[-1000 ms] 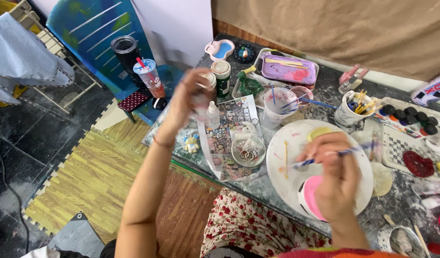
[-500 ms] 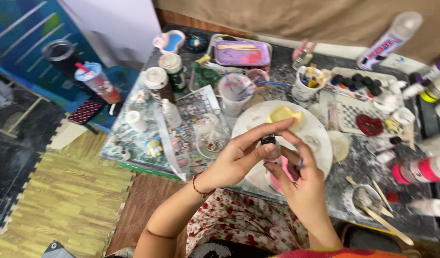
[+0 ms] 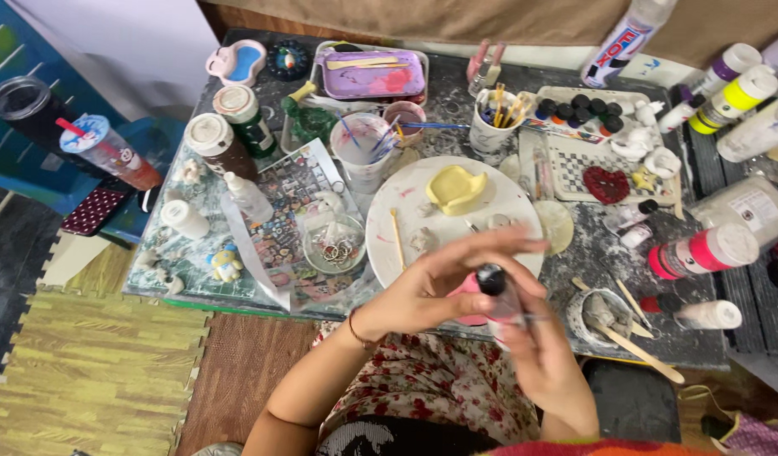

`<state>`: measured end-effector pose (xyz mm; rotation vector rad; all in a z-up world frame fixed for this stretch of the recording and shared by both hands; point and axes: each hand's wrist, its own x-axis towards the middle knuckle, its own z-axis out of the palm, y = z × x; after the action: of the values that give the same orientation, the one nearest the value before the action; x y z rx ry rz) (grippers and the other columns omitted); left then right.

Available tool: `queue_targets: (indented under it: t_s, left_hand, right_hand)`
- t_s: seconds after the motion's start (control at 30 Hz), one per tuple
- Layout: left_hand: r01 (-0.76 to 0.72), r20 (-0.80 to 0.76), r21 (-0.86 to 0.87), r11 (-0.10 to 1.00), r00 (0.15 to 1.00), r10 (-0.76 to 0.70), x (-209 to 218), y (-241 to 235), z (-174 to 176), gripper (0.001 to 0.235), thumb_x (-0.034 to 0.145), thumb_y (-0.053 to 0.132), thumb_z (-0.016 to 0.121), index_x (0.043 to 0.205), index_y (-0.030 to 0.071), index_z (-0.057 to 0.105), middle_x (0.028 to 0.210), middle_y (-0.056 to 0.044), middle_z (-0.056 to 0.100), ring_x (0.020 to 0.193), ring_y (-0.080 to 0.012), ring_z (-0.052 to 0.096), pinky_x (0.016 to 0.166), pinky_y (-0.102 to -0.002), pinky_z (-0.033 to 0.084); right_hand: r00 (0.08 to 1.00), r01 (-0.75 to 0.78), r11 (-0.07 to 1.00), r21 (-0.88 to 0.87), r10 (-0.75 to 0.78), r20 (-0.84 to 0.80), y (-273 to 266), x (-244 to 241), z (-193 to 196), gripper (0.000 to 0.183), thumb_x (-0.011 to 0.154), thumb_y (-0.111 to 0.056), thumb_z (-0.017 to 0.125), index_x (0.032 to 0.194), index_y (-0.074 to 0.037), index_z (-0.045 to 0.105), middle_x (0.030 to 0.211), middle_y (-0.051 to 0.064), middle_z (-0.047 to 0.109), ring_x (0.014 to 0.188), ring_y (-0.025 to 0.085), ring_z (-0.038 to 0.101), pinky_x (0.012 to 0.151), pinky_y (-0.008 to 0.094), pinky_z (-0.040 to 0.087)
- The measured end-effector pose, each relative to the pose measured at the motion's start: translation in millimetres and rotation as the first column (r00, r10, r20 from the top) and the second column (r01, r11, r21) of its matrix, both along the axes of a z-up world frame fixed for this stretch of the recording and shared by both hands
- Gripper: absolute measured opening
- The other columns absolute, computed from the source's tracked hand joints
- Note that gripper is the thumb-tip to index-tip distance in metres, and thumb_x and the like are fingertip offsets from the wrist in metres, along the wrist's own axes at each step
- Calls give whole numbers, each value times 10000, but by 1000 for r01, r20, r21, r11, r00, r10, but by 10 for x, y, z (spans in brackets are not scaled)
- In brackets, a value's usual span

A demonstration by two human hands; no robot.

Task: The person handles several small clay molds and figurines on a cluttered craft table. They pick up and inspect a black circular mold, a pink face-shaped mold, and a pink circular mold with raised dots. Using a paintbrush and small paint bottles, they apply paint to the raised dots on the pink mold.

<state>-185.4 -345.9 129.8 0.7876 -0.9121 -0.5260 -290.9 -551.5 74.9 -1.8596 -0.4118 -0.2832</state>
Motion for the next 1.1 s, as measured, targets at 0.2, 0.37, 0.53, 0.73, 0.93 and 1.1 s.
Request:
queue_targets:
  t_s: [0.2, 0.37, 0.53, 0.73, 0.93, 1.1]
  left_hand:
    - [-190, 261, 135, 973, 954, 150, -30, -157, -112, 290, 1089, 225, 653, 1358, 115, 663, 1422, -65, 635, 1500, -224, 515, 1376, -497, 125]
    - [-340, 273, 150, 928, 917, 292, -170, -307, -214, 239, 1114, 240, 635, 1317, 127, 691, 1300, -1, 722, 1507, -223, 531, 1399, -549, -14]
    - [-488, 185, 219, 845, 871, 455, -358, -466, -243, 264, 1099, 177, 599, 1341, 126, 692, 1286, -12, 718, 1471, -218, 574, 1399, -553, 22]
    - [-174, 56, 26, 984, 984, 172, -157, -468, -185, 410, 1050, 88, 622, 1453, 77, 545, 1124, -16, 658, 1325, -202, 626, 1263, -462, 363]
    - [93, 71, 55, 994, 993, -97, -11, -489, 106, 518, 1198, -20, 382, 1669, 95, 199, 1301, -131, 697, 1260, -242, 660, 1158, -349, 486]
    - [27, -99, 166, 986, 995, -10, -81, -599, 182, 706, 1078, -5, 346, 1679, 142, 6, 1432, -128, 608, 1015, -260, 738, 993, -394, 584]
  right_hand:
    - [988, 155, 977, -146, -155, 11, -251, -45, -149, 547, 957, -194, 681, 1422, 23, 492, 1269, 168, 639, 1142, 219, 663, 934, 356, 526]
    - [906, 421, 878, -230, -395, 150, -100, -20, -111, 573, 861, -148, 775, 1337, 33, 512, 1119, 157, 679, 948, 277, 704, 805, 362, 558]
    - [832, 534, 770, -350, -406, 377, -45, 92, -125, 496, 854, -117, 792, 1264, 10, 542, 1079, 190, 643, 945, 358, 679, 799, 402, 527]
    - [953, 281, 948, -151, -294, -71, -182, -71, -330, 515, 901, -242, 743, 1305, 21, 564, 1036, 119, 687, 849, 226, 676, 712, 363, 539]
    - [970, 233, 953, -191, -241, -16, -244, -42, -370, 618, 917, -281, 730, 1388, 50, 504, 1152, 164, 679, 996, 274, 668, 828, 369, 536]
    - [931, 359, 868, -343, -357, 71, -237, -37, -310, 617, 885, -269, 739, 1370, 47, 524, 1206, 188, 664, 1073, 357, 682, 881, 420, 535]
